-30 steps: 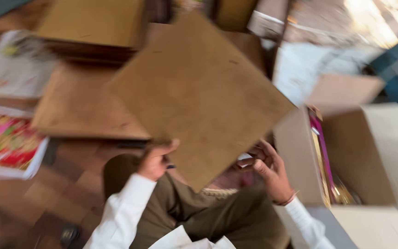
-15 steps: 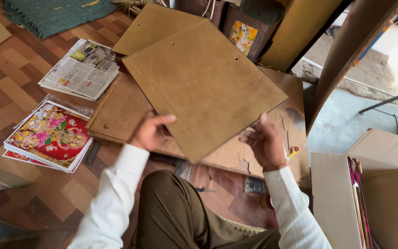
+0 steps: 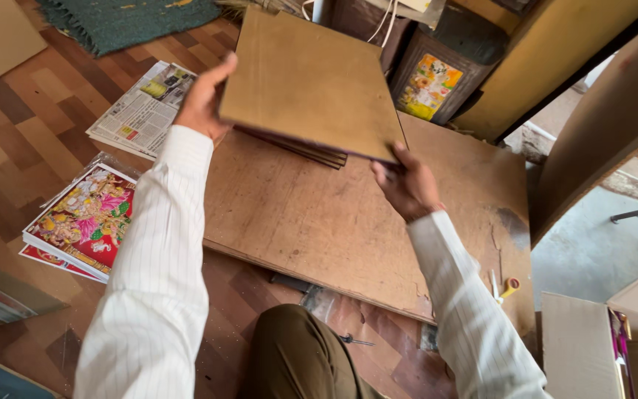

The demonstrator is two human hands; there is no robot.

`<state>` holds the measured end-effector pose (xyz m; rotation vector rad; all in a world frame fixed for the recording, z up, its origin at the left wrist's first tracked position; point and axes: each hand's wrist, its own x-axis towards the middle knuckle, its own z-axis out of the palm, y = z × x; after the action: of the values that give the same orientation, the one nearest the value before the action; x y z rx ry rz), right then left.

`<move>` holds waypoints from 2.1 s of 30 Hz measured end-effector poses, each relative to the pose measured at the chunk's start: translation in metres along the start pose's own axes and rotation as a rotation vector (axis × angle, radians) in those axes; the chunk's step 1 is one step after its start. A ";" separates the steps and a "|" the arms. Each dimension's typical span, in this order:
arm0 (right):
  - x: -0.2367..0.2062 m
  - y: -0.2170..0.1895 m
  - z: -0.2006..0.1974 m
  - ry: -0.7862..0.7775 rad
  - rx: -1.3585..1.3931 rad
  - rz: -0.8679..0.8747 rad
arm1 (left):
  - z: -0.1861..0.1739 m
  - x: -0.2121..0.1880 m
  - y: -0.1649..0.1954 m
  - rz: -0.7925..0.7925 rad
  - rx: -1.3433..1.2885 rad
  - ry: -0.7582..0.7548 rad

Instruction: The person sits on the floor, lifts decorative picture frames out of a cardboard box, and peels gold foil wrapping off the frames before setting them on a wooden table. The person then fits a hardboard backing and a religious print into a frame and presses the backing into place.

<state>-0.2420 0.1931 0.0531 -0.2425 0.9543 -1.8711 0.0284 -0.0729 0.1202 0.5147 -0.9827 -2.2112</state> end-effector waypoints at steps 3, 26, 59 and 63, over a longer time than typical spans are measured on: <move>0.054 0.021 0.035 -0.023 -0.031 -0.080 | -0.004 0.018 0.006 0.069 -0.295 0.018; -0.154 -0.006 -0.158 0.314 -1.591 -0.427 | -0.062 -0.067 -0.174 0.766 0.681 0.272; -0.486 -0.149 -0.528 1.194 -1.920 0.144 | -0.011 -0.212 -0.326 0.133 1.917 -0.005; -0.478 -0.147 -0.513 1.049 -1.702 0.017 | -0.016 -0.211 -0.327 0.154 1.801 -0.027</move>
<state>-0.3812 0.8840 -0.0765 -0.1944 3.0350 -0.5439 0.0543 0.2314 -0.1212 1.0140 -2.6889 -0.6180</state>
